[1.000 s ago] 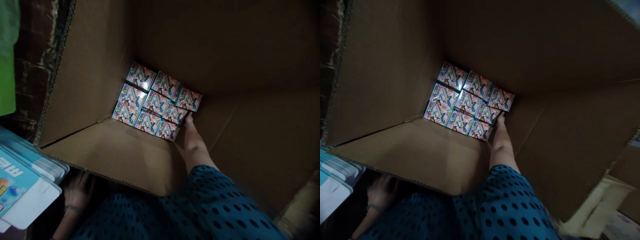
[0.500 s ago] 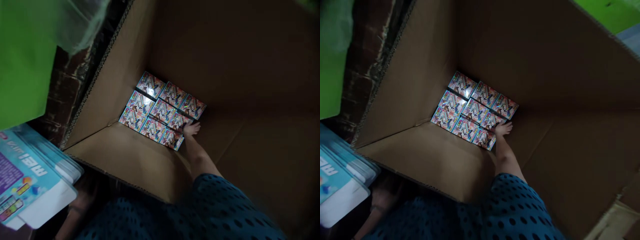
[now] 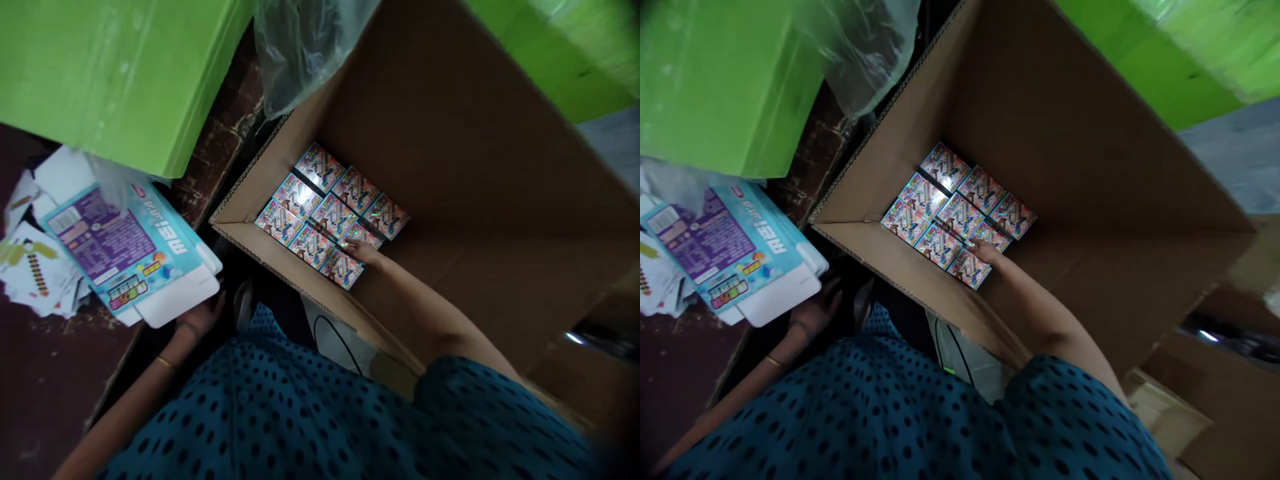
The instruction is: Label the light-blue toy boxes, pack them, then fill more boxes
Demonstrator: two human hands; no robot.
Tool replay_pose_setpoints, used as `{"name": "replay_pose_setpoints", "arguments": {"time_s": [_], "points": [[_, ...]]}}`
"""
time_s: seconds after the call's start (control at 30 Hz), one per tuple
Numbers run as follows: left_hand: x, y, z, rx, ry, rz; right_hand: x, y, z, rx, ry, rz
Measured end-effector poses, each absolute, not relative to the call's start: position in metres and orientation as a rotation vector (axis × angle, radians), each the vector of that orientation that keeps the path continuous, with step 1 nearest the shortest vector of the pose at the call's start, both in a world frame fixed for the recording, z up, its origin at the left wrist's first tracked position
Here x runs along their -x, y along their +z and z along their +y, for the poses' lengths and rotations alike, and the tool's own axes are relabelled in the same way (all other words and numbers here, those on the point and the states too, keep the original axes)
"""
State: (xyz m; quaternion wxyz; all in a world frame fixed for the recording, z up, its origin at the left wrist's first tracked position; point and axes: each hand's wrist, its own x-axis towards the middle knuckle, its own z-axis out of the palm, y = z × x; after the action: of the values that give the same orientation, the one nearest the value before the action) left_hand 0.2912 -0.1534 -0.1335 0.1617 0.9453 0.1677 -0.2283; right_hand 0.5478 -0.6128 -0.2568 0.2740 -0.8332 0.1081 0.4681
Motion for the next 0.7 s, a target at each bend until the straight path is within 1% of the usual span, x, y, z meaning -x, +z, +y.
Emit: {"name": "replay_pose_setpoints", "arguments": {"time_s": [0.07,0.13,0.2,0.27,0.33,0.43,0.5,0.57,0.6,0.7], "points": [[-0.290,-0.131,-0.153,-2.719,-0.651,0.426,-0.532,-0.208,-0.605,2.114,1.352,0.175],[-0.287,-0.128,-0.151,-2.746,-0.615,0.371,-0.511,-0.151,-0.601,1.896,1.466,-0.026],[-0.282,-0.126,-0.150,-2.787,-0.564,0.326,-0.486,-0.094,-0.606,1.706,1.499,-0.219],[-0.274,-0.125,-0.148,-2.823,-0.519,0.299,-0.456,-0.048,-0.619,1.729,1.405,-0.294],[-0.263,-0.125,-0.144,-2.842,-0.470,0.282,-0.418,-0.019,-0.641,1.971,1.274,-0.268],[-0.247,-0.126,-0.135,-2.860,-0.385,0.223,-0.347,-0.005,-0.675,2.496,0.962,-0.085],[-0.238,-0.124,-0.130,-2.884,-0.335,0.168,-0.298,-0.007,-0.692,2.721,0.579,0.074],[-0.236,-0.116,-0.133,-2.905,-0.291,0.071,-0.255,-0.012,-0.702,2.755,0.191,0.174],[-0.238,-0.109,-0.139,-2.910,-0.259,-0.005,-0.238,-0.016,-0.705,2.724,0.053,0.196],[-0.254,-0.076,-0.179,-2.911,-0.130,-0.341,-0.208,-0.030,-0.708,2.589,-0.145,0.177]]}}
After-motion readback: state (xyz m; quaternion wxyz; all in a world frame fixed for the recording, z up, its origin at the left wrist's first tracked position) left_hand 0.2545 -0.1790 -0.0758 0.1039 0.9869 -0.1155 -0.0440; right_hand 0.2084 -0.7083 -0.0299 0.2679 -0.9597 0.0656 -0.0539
